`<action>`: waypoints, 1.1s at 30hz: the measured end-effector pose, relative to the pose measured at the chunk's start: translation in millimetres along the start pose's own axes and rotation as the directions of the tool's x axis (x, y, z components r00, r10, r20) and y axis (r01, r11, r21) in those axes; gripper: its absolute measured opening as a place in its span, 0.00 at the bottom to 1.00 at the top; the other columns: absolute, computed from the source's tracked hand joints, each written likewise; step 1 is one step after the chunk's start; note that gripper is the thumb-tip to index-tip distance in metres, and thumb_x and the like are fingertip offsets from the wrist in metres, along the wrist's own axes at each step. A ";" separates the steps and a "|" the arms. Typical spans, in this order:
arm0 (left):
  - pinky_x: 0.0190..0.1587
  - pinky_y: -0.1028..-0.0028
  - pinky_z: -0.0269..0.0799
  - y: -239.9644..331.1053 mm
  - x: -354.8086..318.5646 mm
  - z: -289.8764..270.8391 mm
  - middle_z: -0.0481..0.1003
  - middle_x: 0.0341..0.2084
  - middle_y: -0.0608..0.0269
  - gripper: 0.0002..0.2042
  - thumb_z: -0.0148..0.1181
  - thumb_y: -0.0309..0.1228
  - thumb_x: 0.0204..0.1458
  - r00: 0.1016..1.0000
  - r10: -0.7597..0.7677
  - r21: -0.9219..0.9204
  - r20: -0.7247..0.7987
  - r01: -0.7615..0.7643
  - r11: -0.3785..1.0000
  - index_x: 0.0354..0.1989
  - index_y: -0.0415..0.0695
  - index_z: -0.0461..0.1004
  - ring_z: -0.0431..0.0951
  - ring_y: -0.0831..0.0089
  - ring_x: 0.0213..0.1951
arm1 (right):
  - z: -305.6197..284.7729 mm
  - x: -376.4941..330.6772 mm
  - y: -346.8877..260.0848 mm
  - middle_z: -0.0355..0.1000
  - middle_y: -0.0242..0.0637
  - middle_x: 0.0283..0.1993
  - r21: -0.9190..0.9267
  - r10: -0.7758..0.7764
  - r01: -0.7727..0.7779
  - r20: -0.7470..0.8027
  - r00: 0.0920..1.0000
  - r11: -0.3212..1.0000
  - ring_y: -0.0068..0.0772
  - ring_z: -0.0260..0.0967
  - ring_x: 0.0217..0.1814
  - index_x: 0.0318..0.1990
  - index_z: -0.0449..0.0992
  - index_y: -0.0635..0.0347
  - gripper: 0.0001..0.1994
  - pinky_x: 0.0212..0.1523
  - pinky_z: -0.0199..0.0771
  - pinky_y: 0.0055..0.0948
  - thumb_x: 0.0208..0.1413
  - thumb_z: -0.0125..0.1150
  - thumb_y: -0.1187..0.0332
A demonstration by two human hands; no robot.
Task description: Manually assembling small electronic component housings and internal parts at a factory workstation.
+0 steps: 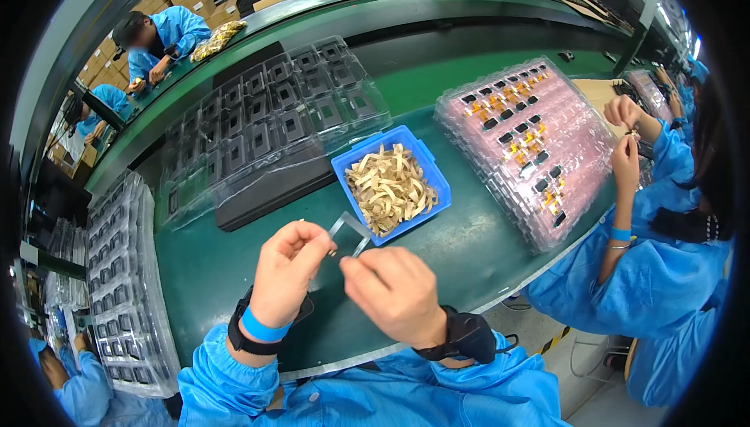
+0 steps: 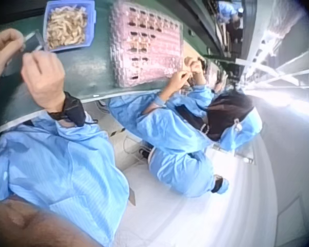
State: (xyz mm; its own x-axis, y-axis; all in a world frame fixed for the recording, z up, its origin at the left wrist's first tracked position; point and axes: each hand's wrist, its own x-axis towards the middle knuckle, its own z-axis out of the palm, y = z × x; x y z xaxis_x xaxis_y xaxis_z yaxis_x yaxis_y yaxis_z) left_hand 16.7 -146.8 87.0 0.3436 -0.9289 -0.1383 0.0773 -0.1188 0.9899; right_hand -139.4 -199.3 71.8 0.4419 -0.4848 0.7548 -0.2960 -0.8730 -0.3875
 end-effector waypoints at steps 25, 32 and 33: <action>0.29 0.78 0.65 -68.1 -115.1 -85.1 0.74 0.37 0.60 0.16 0.69 0.24 0.42 0.918 0.256 0.582 -0.304 -0.034 0.812 0.42 0.37 0.75 0.69 0.76 0.26 | 56.4 -0.2 -27.2 0.70 0.27 0.25 0.290 0.404 -0.863 0.791 0.459 0.413 0.12 0.65 0.23 0.33 0.74 0.64 0.04 0.22 0.63 0.15 0.57 0.60 0.72; 0.47 0.65 0.63 -90.1 -119.9 -77.3 0.75 0.42 0.59 0.26 0.73 0.27 0.35 0.892 0.384 0.739 -0.241 -0.088 0.668 0.48 0.42 0.72 0.71 0.59 0.45 | 72.1 -14.5 -26.5 0.70 0.25 0.25 0.198 0.327 -0.947 0.904 0.276 0.251 0.11 0.63 0.22 0.34 0.75 0.64 0.05 0.21 0.62 0.14 0.57 0.61 0.71; 0.48 0.65 0.62 -91.0 -120.7 -77.3 0.76 0.42 0.60 0.26 0.73 0.27 0.35 0.895 0.376 0.742 -0.241 -0.080 0.665 0.47 0.43 0.72 0.71 0.60 0.45 | 73.0 -15.6 -27.7 0.70 0.25 0.25 0.191 0.326 -0.949 0.907 0.269 0.251 0.11 0.63 0.22 0.34 0.75 0.64 0.05 0.21 0.62 0.14 0.57 0.61 0.71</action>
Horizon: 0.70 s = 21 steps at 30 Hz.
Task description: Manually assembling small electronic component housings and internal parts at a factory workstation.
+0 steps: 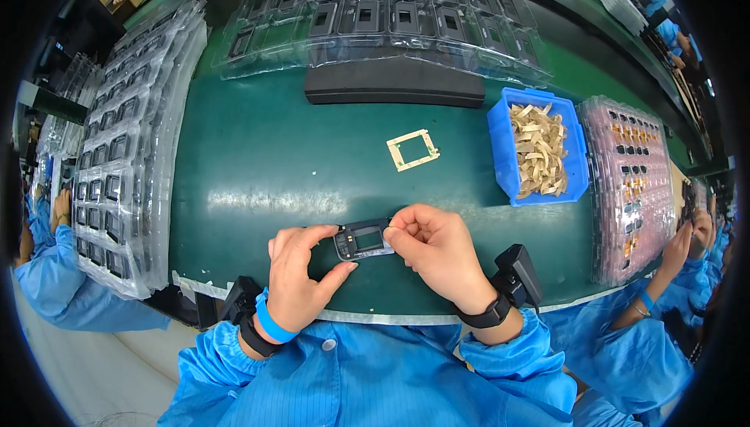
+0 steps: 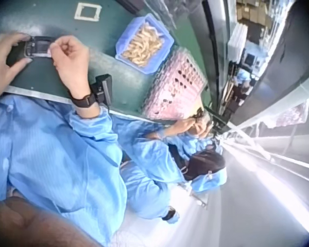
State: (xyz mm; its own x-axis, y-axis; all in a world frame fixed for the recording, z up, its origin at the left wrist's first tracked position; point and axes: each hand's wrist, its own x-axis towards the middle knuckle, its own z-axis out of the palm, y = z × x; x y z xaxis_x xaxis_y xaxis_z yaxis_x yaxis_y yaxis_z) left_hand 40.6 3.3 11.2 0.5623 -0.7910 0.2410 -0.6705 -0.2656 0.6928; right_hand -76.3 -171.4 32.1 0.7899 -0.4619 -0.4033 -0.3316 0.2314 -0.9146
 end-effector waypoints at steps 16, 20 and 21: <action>0.47 0.66 0.57 -1.5 1.9 1.1 0.76 0.41 0.67 0.12 0.72 0.30 0.37 0.994 0.103 0.100 -0.026 -0.100 0.990 0.32 0.48 0.80 0.70 0.66 0.41 | 12.2 -1.8 2.1 0.73 0.29 0.23 -0.249 -0.139 0.096 -0.157 0.978 0.964 0.12 0.67 0.24 0.31 0.76 0.68 0.04 0.25 0.68 0.16 0.52 0.63 0.75; 0.46 0.66 0.57 -1.4 1.8 1.2 0.76 0.41 0.67 0.11 0.71 0.30 0.37 0.995 0.099 0.100 -0.028 -0.096 0.990 0.32 0.49 0.80 0.70 0.66 0.41 | 14.1 -2.0 1.9 0.73 0.32 0.23 -0.355 -0.223 0.151 -0.172 0.960 0.923 0.15 0.68 0.23 0.29 0.76 0.68 0.04 0.25 0.69 0.18 0.50 0.63 0.75; 0.46 0.66 0.57 -0.8 1.6 1.0 0.76 0.41 0.67 0.11 0.71 0.30 0.37 0.995 0.099 0.102 -0.029 -0.096 0.990 0.32 0.49 0.80 0.70 0.66 0.40 | 14.4 -2.5 1.8 0.73 0.32 0.23 -0.354 -0.222 0.151 -0.170 0.960 0.923 0.15 0.68 0.23 0.29 0.76 0.68 0.04 0.25 0.69 0.18 0.50 0.63 0.75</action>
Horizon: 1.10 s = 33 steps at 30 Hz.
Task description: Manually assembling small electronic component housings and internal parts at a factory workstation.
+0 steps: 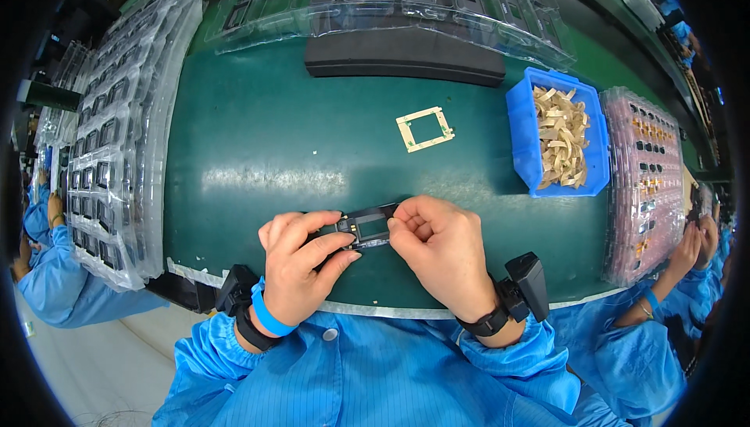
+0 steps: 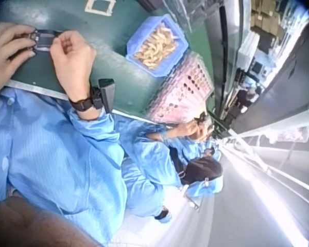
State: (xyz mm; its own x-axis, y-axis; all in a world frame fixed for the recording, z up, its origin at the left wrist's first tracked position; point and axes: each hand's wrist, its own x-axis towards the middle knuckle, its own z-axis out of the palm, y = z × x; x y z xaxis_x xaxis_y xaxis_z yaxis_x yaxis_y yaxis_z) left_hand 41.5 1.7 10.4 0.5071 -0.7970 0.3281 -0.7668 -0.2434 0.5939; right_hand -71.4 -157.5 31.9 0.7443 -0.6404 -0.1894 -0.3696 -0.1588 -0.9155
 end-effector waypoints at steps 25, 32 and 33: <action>0.47 0.67 0.57 0.1 0.6 0.9 0.77 0.40 0.67 0.10 0.72 0.28 0.35 1.000 0.009 -0.005 -0.009 -0.009 1.000 0.30 0.48 0.81 0.71 0.68 0.40 | -1.3 4.0 -1.5 0.73 0.33 0.23 -0.013 -0.011 0.011 0.000 1.000 1.000 0.15 0.68 0.22 0.29 0.76 0.68 0.04 0.24 0.69 0.18 0.50 0.63 0.76; 0.47 0.67 0.57 2.2 0.9 0.3 0.77 0.40 0.67 0.10 0.72 0.28 0.36 1.000 0.008 0.013 -0.012 -0.008 1.000 0.30 0.48 0.81 0.71 0.68 0.40 | -0.5 2.4 -4.5 0.72 0.36 0.22 -0.088 -0.036 0.035 -0.011 0.999 0.995 0.19 0.70 0.21 0.29 0.76 0.67 0.04 0.23 0.70 0.20 0.48 0.63 0.76; 0.47 0.67 0.57 2.6 1.0 0.5 0.77 0.40 0.67 0.10 0.72 0.28 0.36 1.000 0.010 0.021 -0.015 -0.010 1.000 0.30 0.48 0.81 0.71 0.68 0.40 | 0.5 1.8 -4.0 0.72 0.36 0.22 -0.088 -0.035 0.034 -0.010 0.999 0.996 0.19 0.70 0.21 0.29 0.76 0.67 0.04 0.23 0.70 0.20 0.48 0.63 0.76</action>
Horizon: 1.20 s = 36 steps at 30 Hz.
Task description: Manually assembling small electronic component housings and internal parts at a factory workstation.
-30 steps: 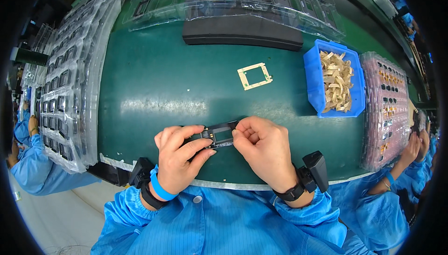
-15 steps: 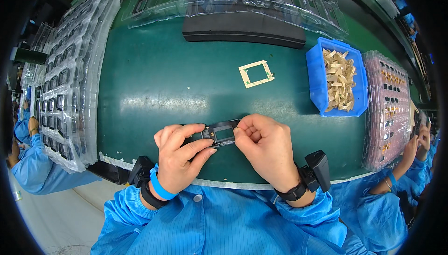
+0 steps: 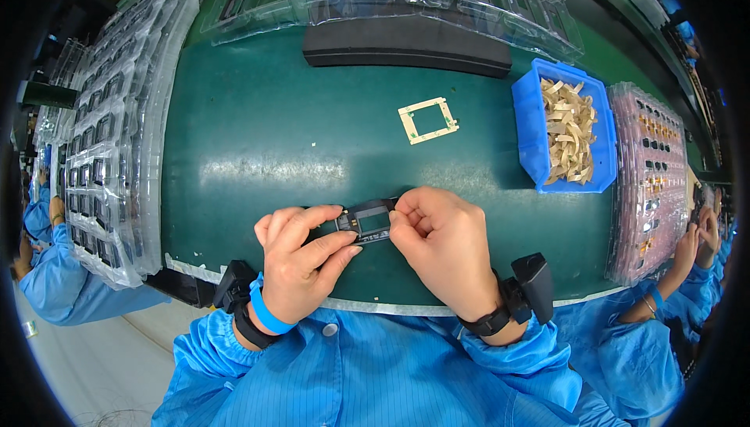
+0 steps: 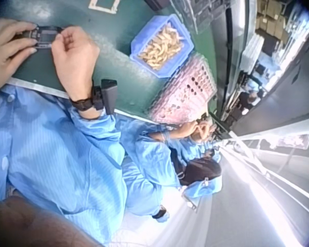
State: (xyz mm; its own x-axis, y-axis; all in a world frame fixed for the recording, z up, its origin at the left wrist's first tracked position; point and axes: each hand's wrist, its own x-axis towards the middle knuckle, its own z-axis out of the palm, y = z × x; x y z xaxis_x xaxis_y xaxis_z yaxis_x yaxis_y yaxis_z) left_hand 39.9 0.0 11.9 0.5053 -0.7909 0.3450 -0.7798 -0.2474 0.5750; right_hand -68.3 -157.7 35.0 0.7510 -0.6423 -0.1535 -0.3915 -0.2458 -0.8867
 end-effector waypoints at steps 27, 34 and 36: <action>0.46 0.67 0.58 -2.1 1.1 0.4 0.76 0.41 0.65 0.10 0.71 0.29 0.36 0.999 0.016 -0.002 0.029 -0.016 1.000 0.31 0.48 0.80 0.71 0.67 0.39 | 1.9 -0.8 1.5 0.71 0.39 0.23 -0.093 -0.120 0.116 -0.041 0.992 0.989 0.25 0.70 0.20 0.29 0.76 0.65 0.04 0.21 0.70 0.23 0.47 0.64 0.76; 0.47 0.66 0.58 -0.2 3.9 -0.9 0.76 0.40 0.65 0.09 0.71 0.28 0.37 0.999 0.025 0.018 0.041 -0.026 0.999 0.30 0.47 0.80 0.71 0.66 0.40 | 2.8 -2.6 -0.9 0.71 0.39 0.24 -0.118 -0.145 0.139 -0.048 0.988 0.983 0.28 0.71 0.21 0.29 0.76 0.65 0.03 0.22 0.71 0.25 0.47 0.64 0.77; 0.47 0.66 0.58 -2.8 3.4 -0.6 0.76 0.40 0.65 0.10 0.71 0.28 0.37 0.998 0.028 0.009 0.047 -0.028 1.000 0.31 0.47 0.80 0.71 0.66 0.40 | 2.5 -2.8 -1.0 0.71 0.39 0.24 -0.123 -0.149 0.142 -0.052 0.987 0.982 0.28 0.71 0.21 0.30 0.76 0.65 0.04 0.22 0.71 0.25 0.47 0.64 0.77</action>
State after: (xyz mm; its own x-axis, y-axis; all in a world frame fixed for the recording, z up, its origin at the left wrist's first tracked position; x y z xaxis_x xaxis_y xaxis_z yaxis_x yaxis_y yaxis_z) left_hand 44.0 -1.6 11.9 0.4652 -0.8232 0.3255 -0.7971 -0.2296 0.5585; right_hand -68.7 -153.8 35.3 0.7724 -0.6351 0.0032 -0.3433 -0.4217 -0.8393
